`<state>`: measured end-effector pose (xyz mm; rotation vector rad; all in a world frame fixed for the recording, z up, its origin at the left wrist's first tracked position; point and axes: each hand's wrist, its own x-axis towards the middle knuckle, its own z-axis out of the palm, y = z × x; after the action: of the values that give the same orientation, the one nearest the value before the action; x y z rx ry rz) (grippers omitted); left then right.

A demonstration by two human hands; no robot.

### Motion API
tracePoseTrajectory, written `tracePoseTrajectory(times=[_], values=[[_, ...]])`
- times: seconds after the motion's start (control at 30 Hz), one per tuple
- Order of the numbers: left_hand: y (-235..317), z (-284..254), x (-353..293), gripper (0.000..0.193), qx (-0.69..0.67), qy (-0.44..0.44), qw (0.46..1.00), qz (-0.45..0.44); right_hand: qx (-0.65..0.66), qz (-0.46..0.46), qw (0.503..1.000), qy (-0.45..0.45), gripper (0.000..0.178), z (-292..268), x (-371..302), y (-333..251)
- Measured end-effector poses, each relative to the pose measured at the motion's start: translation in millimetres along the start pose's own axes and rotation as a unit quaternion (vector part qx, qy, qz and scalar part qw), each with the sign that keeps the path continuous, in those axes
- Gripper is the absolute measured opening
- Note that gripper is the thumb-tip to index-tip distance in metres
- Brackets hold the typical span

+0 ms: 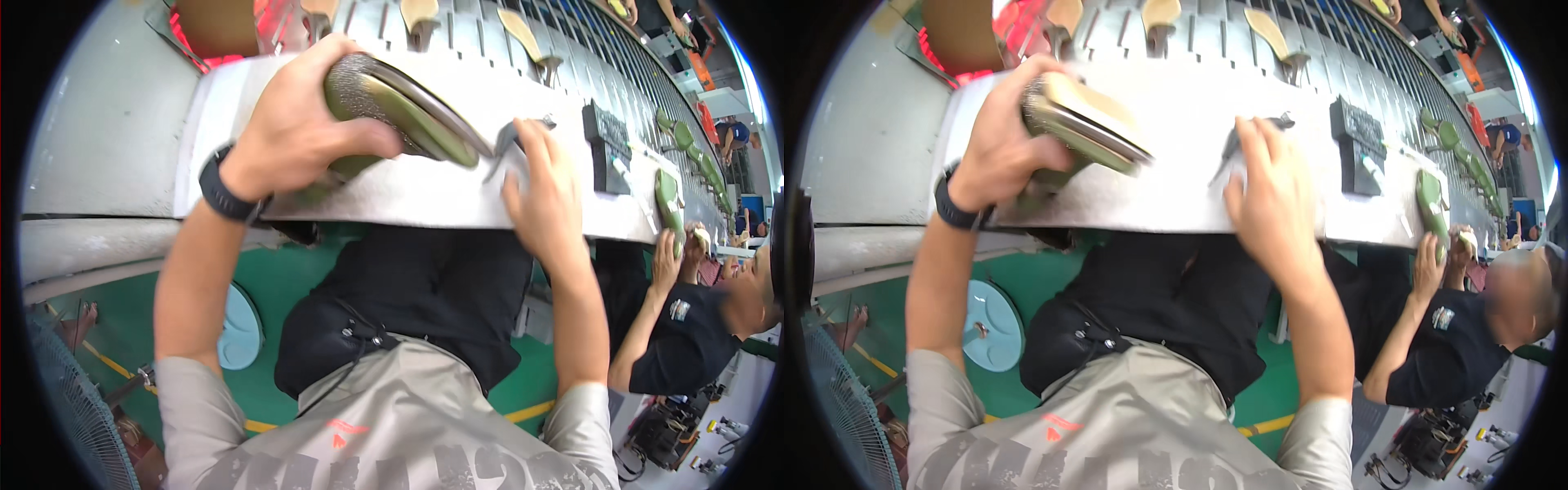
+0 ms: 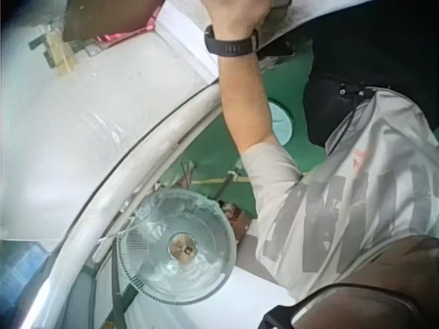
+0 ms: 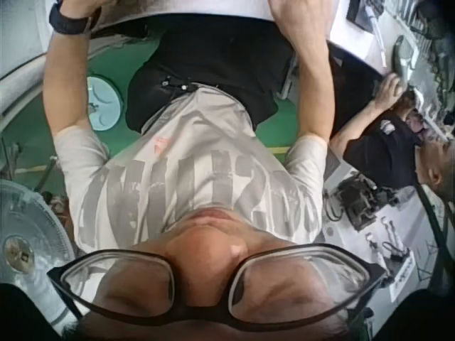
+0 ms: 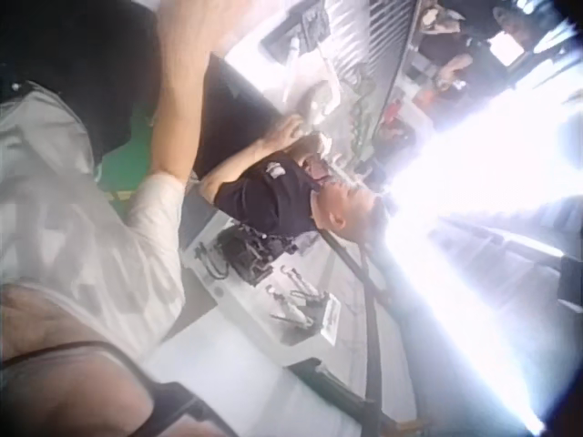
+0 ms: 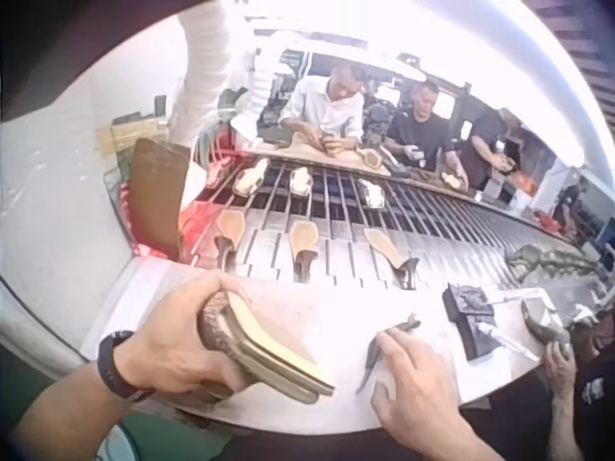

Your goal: The person assembles high-heeled shoes on shoe lasts by taking shoe lasts and matching outsoles from a conveyor line, pressing the outsoles onto the lasts by hand, and hammering along the edges with a hammer to secure them.

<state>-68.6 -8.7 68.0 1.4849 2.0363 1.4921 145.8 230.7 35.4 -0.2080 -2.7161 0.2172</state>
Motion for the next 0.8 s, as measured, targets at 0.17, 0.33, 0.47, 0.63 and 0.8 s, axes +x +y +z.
tracePoseTrajectory(times=[0.17,0.33,0.47,0.63,0.8], values=[[26.1,53.2,-50.2,0.113,-0.558,0.103,0.798,-0.206,0.184,-0.124,0.974,0.040,0.069,1.5,-74.5,-65.2],[48.7,114.9,-90.1,0.100,-0.591,0.157,0.761,-0.218,0.260,-0.113,0.951,0.122,0.062,23.6,-102.0,-92.0],[36.0,87.6,-90.0,0.073,-0.474,0.170,0.855,-0.123,0.312,-0.105,0.933,0.147,0.063,35.3,-138.8,-91.9],[50.9,96.0,-109.8,0.066,-0.370,0.112,0.908,-0.162,0.345,-0.084,0.934,0.035,0.089,56.4,-183.4,-79.3],[59.4,107.6,-116.1,0.058,-0.200,0.115,0.969,-0.091,0.413,-0.073,0.905,0.066,0.097,70.3,-196.9,-82.7]])
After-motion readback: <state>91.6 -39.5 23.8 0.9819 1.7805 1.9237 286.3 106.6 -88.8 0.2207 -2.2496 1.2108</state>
